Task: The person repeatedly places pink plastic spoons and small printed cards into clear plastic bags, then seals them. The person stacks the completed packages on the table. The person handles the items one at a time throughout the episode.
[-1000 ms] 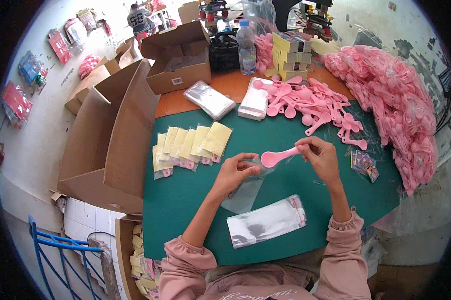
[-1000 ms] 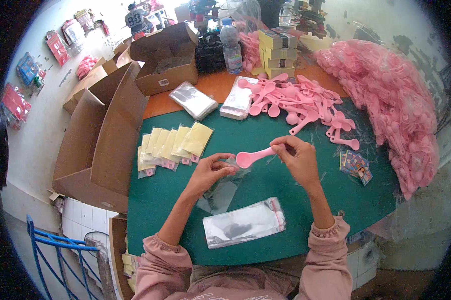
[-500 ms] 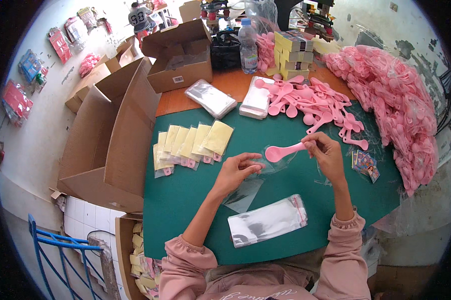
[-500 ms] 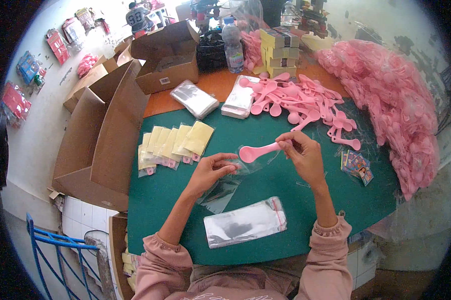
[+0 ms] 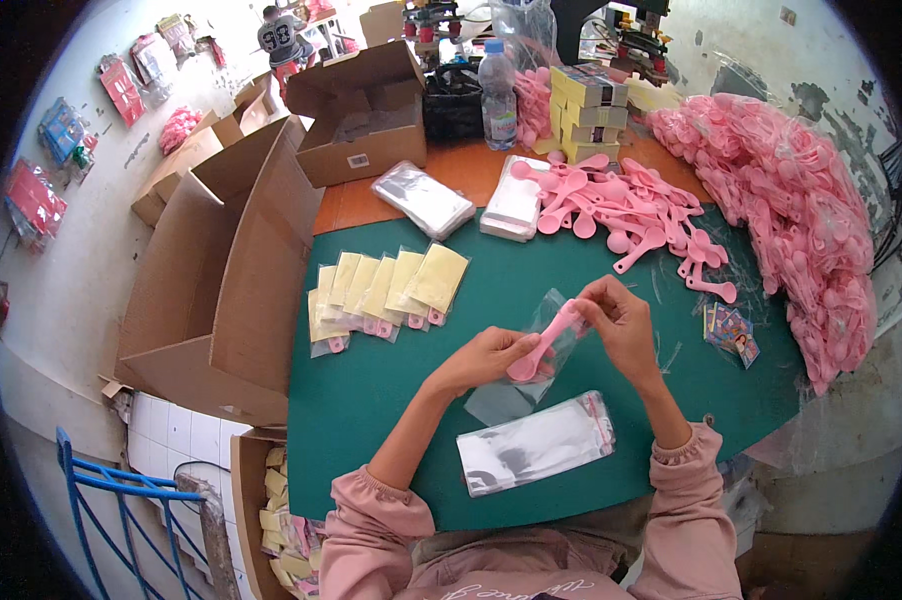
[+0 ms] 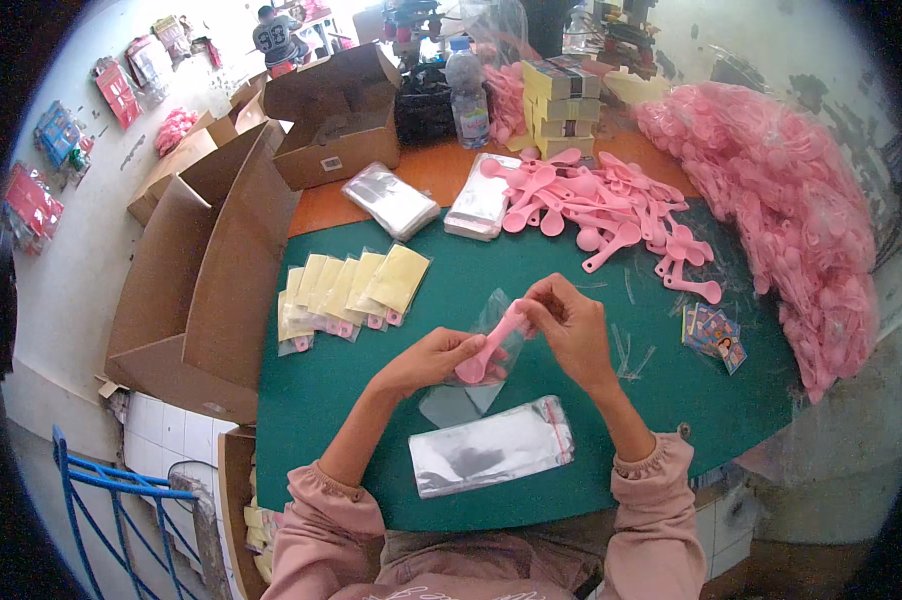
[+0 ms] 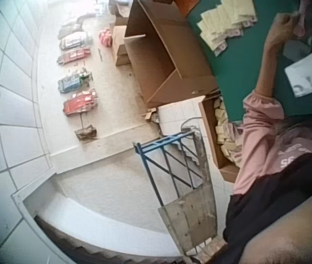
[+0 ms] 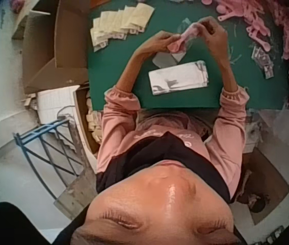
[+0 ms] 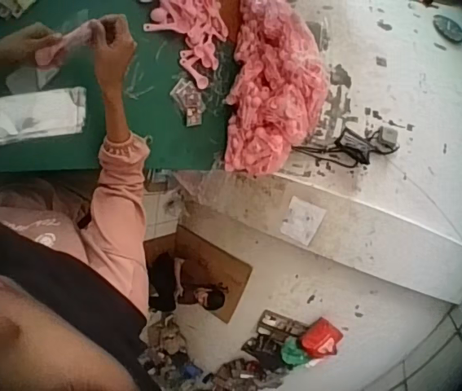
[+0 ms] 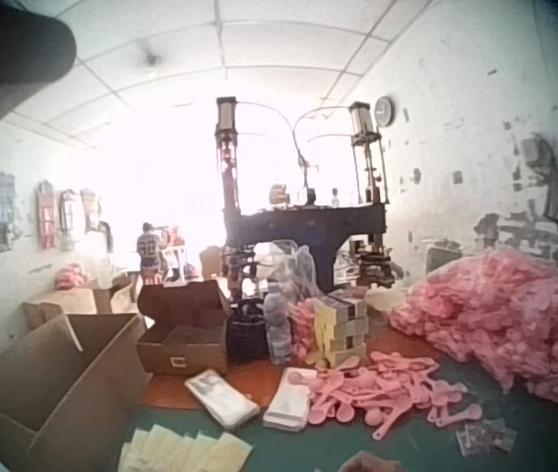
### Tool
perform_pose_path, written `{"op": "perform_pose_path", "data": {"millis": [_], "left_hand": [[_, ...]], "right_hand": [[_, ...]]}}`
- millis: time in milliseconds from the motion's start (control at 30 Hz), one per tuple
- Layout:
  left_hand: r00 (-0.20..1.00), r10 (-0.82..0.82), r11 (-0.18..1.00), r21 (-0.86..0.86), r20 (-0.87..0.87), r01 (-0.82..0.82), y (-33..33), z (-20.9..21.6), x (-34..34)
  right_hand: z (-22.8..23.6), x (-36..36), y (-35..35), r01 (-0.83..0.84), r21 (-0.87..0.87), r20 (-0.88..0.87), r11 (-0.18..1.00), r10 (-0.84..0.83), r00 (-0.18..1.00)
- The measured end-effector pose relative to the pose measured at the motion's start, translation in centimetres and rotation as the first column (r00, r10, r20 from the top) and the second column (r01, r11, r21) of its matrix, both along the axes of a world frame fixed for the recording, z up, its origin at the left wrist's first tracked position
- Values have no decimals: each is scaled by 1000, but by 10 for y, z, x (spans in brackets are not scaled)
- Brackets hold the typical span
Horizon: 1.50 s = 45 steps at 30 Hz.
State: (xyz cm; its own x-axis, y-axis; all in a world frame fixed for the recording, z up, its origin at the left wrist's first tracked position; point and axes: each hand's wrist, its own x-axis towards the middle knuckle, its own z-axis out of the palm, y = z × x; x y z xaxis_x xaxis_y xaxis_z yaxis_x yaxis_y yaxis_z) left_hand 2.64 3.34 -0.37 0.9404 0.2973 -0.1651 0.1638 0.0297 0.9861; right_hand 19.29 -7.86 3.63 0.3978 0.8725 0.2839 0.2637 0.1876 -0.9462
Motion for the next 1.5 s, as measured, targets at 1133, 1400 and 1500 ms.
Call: {"op": "perform_pose_path", "data": {"millis": [1133,1400,1500], "left_hand": [[998,-58,998,40,16,58,32,34,-10],[1000,-23,998,62,21,22,28,44,-10],[999,-35,997,66,4,34,28,50,-10]], "right_hand": [[60,21,2,80,-132,33,988,-76,997],[49,18,9,-4,-93,-86,996,-5,996],[41,24,12,210,-66,30,976,-208,978]]}}
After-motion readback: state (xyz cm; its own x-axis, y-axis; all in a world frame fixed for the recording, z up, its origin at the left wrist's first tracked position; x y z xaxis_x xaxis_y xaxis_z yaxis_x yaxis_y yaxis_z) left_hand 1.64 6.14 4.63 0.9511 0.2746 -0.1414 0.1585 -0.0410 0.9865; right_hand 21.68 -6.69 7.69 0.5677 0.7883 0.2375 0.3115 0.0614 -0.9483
